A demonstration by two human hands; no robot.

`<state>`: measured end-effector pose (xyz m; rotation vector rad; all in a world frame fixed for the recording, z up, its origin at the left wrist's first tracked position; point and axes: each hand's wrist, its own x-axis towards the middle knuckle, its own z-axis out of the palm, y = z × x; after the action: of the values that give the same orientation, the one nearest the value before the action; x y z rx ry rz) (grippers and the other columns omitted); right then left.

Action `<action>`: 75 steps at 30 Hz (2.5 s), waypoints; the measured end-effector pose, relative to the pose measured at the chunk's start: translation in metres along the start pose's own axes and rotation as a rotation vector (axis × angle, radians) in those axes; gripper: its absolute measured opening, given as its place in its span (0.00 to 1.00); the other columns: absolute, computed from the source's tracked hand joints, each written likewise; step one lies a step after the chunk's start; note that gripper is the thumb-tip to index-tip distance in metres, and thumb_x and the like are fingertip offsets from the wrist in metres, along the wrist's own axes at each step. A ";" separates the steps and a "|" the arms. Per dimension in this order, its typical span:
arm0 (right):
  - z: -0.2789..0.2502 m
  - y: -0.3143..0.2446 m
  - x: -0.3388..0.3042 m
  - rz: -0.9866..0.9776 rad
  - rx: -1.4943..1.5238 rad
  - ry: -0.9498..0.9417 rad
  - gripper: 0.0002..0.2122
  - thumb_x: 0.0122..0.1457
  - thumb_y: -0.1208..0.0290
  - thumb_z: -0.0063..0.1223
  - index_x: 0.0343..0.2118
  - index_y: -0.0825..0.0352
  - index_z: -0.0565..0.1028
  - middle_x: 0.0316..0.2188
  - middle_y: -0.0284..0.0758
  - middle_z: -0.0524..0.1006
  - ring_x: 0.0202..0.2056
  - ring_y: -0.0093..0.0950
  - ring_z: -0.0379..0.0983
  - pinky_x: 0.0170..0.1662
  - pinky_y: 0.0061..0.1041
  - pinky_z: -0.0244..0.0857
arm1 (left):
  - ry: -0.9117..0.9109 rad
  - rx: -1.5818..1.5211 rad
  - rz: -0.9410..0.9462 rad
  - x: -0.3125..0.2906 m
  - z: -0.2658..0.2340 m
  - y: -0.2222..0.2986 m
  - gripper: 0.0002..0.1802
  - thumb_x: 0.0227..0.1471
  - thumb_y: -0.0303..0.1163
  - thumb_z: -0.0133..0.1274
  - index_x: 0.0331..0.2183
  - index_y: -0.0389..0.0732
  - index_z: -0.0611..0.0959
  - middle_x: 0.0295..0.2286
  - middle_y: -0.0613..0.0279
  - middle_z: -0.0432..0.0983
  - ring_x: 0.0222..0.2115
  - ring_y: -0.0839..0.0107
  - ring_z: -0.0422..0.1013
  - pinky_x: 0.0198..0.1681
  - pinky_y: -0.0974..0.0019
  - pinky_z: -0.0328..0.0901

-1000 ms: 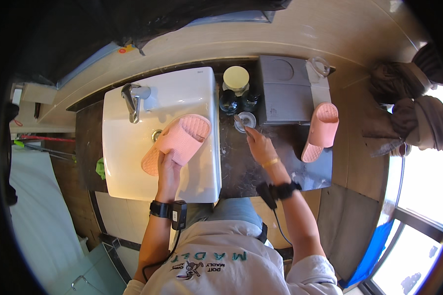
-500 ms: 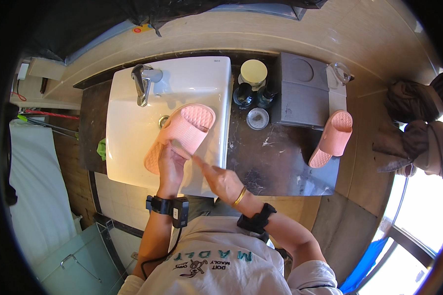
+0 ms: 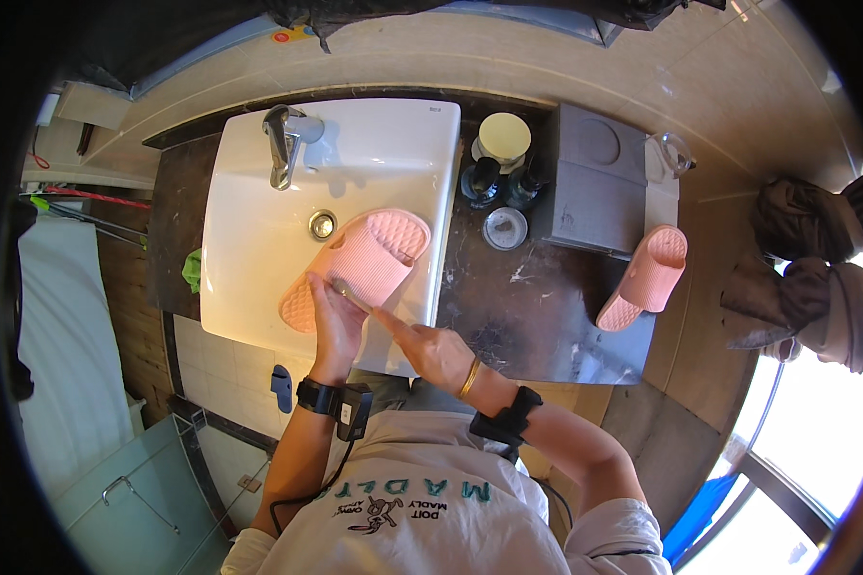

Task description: The person scrubs a pair of pink slippers with a toothbrush under running water in a bathroom sink. They rinse and scrub both slippers repeatedly, then place one on the windowsill and continue scrubbing the other.

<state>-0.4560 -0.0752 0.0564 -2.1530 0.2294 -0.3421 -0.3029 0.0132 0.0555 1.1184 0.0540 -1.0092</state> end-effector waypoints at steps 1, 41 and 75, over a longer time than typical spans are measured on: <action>-0.001 0.001 0.002 0.074 -0.156 0.019 0.28 0.52 0.80 0.47 0.59 0.63 0.60 0.17 0.39 0.70 0.17 0.33 0.69 0.19 0.29 0.64 | 0.006 0.003 -0.003 0.000 0.001 0.001 0.45 0.54 0.66 0.29 0.59 0.39 0.54 0.55 0.55 0.58 0.55 0.64 0.58 0.56 0.59 0.53; 0.023 0.019 -0.010 0.264 -0.209 0.259 0.26 0.55 0.76 0.47 0.58 0.63 0.59 0.17 0.42 0.72 0.18 0.37 0.71 0.21 0.32 0.65 | -0.052 0.239 0.076 0.012 -0.042 -0.022 0.23 0.61 0.42 0.41 0.49 0.34 0.70 0.43 0.64 0.67 0.44 0.77 0.63 0.50 0.72 0.56; -0.018 0.031 -0.031 0.312 -0.123 0.532 0.24 0.55 0.80 0.46 0.56 0.64 0.62 0.37 0.49 0.74 0.32 0.45 0.74 0.31 0.36 0.70 | -0.170 0.178 0.038 0.002 0.007 -0.025 0.24 0.61 0.41 0.41 0.51 0.32 0.67 0.47 0.59 0.67 0.48 0.73 0.63 0.54 0.66 0.56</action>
<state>-0.4922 -0.0977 0.0361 -2.0643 0.8953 -0.7277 -0.3219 0.0047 0.0395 1.1856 -0.1964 -1.0869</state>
